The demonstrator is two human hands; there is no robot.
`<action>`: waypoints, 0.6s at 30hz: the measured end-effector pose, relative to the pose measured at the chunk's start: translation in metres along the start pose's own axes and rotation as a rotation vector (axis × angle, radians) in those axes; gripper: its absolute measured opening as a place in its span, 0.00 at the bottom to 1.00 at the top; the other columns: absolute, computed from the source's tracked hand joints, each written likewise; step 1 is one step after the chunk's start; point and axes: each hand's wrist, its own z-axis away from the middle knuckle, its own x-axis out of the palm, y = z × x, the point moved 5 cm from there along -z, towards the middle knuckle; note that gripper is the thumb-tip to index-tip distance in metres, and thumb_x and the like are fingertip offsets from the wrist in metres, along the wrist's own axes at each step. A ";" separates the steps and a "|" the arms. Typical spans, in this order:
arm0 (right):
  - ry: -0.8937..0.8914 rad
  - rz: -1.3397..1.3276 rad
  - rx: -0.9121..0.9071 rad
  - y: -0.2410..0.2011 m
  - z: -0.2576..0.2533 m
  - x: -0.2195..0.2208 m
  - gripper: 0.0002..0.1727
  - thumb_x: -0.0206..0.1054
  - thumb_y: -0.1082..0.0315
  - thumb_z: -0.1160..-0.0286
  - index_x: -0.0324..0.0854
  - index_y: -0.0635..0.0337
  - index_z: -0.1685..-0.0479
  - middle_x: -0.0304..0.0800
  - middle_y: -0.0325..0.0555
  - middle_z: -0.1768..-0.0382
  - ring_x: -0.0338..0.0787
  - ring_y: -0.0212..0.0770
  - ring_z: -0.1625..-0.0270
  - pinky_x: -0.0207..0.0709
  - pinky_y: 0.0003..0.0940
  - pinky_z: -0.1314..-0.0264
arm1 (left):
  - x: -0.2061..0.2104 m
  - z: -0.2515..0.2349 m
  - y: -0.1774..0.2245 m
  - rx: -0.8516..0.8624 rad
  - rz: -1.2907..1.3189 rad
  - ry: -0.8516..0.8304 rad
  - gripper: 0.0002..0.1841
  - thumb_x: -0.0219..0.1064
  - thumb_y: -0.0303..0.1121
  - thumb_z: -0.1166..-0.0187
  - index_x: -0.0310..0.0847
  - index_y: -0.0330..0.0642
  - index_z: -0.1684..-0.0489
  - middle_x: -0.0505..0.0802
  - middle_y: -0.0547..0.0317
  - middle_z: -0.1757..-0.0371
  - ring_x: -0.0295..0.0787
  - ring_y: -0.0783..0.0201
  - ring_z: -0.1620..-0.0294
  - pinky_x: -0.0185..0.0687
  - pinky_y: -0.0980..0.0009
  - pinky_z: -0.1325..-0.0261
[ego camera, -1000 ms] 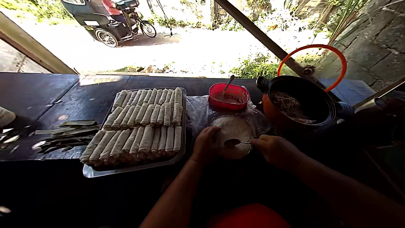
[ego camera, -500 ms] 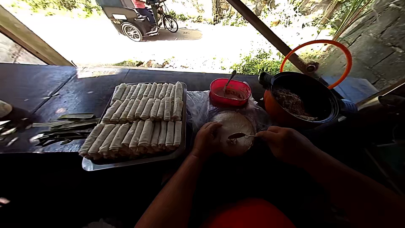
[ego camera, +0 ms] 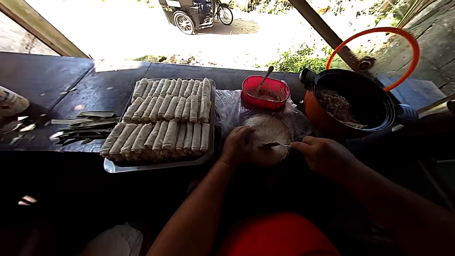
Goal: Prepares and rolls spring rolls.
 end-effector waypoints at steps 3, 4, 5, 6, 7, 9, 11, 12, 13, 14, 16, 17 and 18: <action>0.021 -0.048 0.016 0.006 -0.001 -0.017 0.19 0.56 0.68 0.18 0.90 0.45 0.40 0.88 0.42 0.65 0.90 0.42 0.64 0.86 0.41 0.64 | 0.001 0.000 -0.003 0.008 0.010 -0.005 0.15 0.68 0.26 0.26 0.91 0.46 0.44 0.93 0.58 0.37 0.86 0.64 0.30 0.81 0.60 0.25; 0.021 -0.062 0.009 0.008 0.000 -0.021 0.19 0.56 0.68 0.18 0.91 0.45 0.40 0.87 0.41 0.65 0.90 0.41 0.64 0.86 0.41 0.64 | 0.001 0.000 -0.003 0.009 0.011 -0.008 0.15 0.68 0.26 0.26 0.91 0.46 0.44 0.93 0.58 0.37 0.86 0.65 0.30 0.81 0.61 0.25; 0.018 -0.070 0.000 0.008 0.001 -0.024 0.19 0.56 0.67 0.18 0.91 0.44 0.41 0.87 0.41 0.66 0.90 0.40 0.65 0.85 0.40 0.65 | 0.002 0.000 -0.004 0.009 0.010 -0.007 0.14 0.68 0.27 0.26 0.91 0.47 0.44 0.93 0.58 0.38 0.86 0.65 0.30 0.81 0.61 0.25; 0.010 -0.071 -0.008 0.008 0.001 -0.024 0.18 0.55 0.67 0.18 0.91 0.44 0.41 0.87 0.41 0.67 0.89 0.40 0.65 0.85 0.40 0.65 | 0.003 0.000 -0.005 0.007 0.009 -0.008 0.14 0.68 0.27 0.26 0.91 0.46 0.45 0.93 0.58 0.38 0.86 0.65 0.30 0.81 0.61 0.25; -0.007 -0.064 -0.014 0.007 0.002 -0.022 0.18 0.55 0.67 0.18 0.91 0.44 0.42 0.87 0.41 0.67 0.90 0.41 0.66 0.85 0.41 0.66 | 0.003 0.000 -0.005 0.000 0.008 -0.014 0.14 0.68 0.28 0.26 0.91 0.46 0.45 0.93 0.58 0.38 0.86 0.65 0.30 0.81 0.61 0.25; -0.051 -0.035 -0.028 0.003 0.001 -0.012 0.19 0.56 0.68 0.20 0.91 0.43 0.42 0.86 0.42 0.67 0.89 0.42 0.67 0.85 0.42 0.67 | 0.004 0.000 -0.006 -0.013 0.009 -0.029 0.13 0.68 0.28 0.25 0.92 0.47 0.46 0.93 0.59 0.37 0.86 0.65 0.29 0.81 0.61 0.24; -0.068 -0.004 -0.037 0.000 0.001 -0.003 0.19 0.58 0.70 0.23 0.91 0.44 0.42 0.86 0.43 0.67 0.89 0.44 0.67 0.85 0.43 0.69 | 0.005 0.001 -0.006 -0.017 0.006 -0.041 0.13 0.67 0.29 0.25 0.92 0.48 0.46 0.93 0.61 0.37 0.86 0.67 0.29 0.80 0.63 0.24; -0.058 0.012 -0.036 0.000 0.000 -0.003 0.19 0.58 0.71 0.24 0.91 0.44 0.42 0.85 0.43 0.67 0.89 0.43 0.68 0.85 0.43 0.69 | 0.005 0.000 -0.006 -0.015 0.005 -0.042 0.13 0.67 0.29 0.25 0.92 0.49 0.46 0.93 0.61 0.38 0.85 0.68 0.29 0.80 0.64 0.24; -0.048 0.026 -0.029 0.001 -0.001 -0.005 0.19 0.58 0.71 0.24 0.91 0.45 0.42 0.86 0.43 0.67 0.89 0.44 0.68 0.84 0.42 0.69 | 0.005 -0.001 -0.007 -0.013 0.005 -0.042 0.13 0.67 0.30 0.25 0.92 0.49 0.46 0.94 0.62 0.38 0.85 0.69 0.29 0.80 0.65 0.24; -0.039 0.035 -0.017 0.003 -0.001 -0.007 0.19 0.58 0.71 0.24 0.90 0.45 0.42 0.86 0.43 0.67 0.89 0.44 0.68 0.84 0.42 0.69 | 0.006 0.000 -0.007 -0.013 0.005 -0.041 0.13 0.66 0.30 0.24 0.92 0.50 0.46 0.94 0.63 0.38 0.85 0.70 0.29 0.80 0.66 0.24; -0.023 0.024 0.012 0.009 -0.001 -0.011 0.19 0.57 0.70 0.23 0.91 0.44 0.42 0.87 0.43 0.66 0.90 0.43 0.66 0.85 0.41 0.68 | 0.006 0.000 -0.008 -0.010 0.005 -0.030 0.13 0.66 0.30 0.24 0.92 0.50 0.46 0.94 0.64 0.38 0.85 0.70 0.30 0.80 0.67 0.24; -0.019 0.016 0.023 0.011 -0.001 -0.012 0.19 0.57 0.69 0.22 0.91 0.44 0.42 0.87 0.42 0.65 0.90 0.42 0.66 0.85 0.41 0.68 | 0.006 0.000 -0.008 -0.009 0.003 -0.025 0.13 0.66 0.30 0.24 0.92 0.50 0.46 0.94 0.63 0.38 0.86 0.70 0.30 0.80 0.66 0.24; -0.015 0.011 0.031 0.013 -0.001 -0.012 0.19 0.57 0.69 0.22 0.91 0.44 0.41 0.87 0.42 0.65 0.91 0.42 0.65 0.85 0.41 0.67 | 0.006 0.000 -0.008 -0.006 0.003 -0.023 0.13 0.66 0.30 0.24 0.92 0.50 0.46 0.94 0.63 0.38 0.86 0.70 0.30 0.80 0.66 0.24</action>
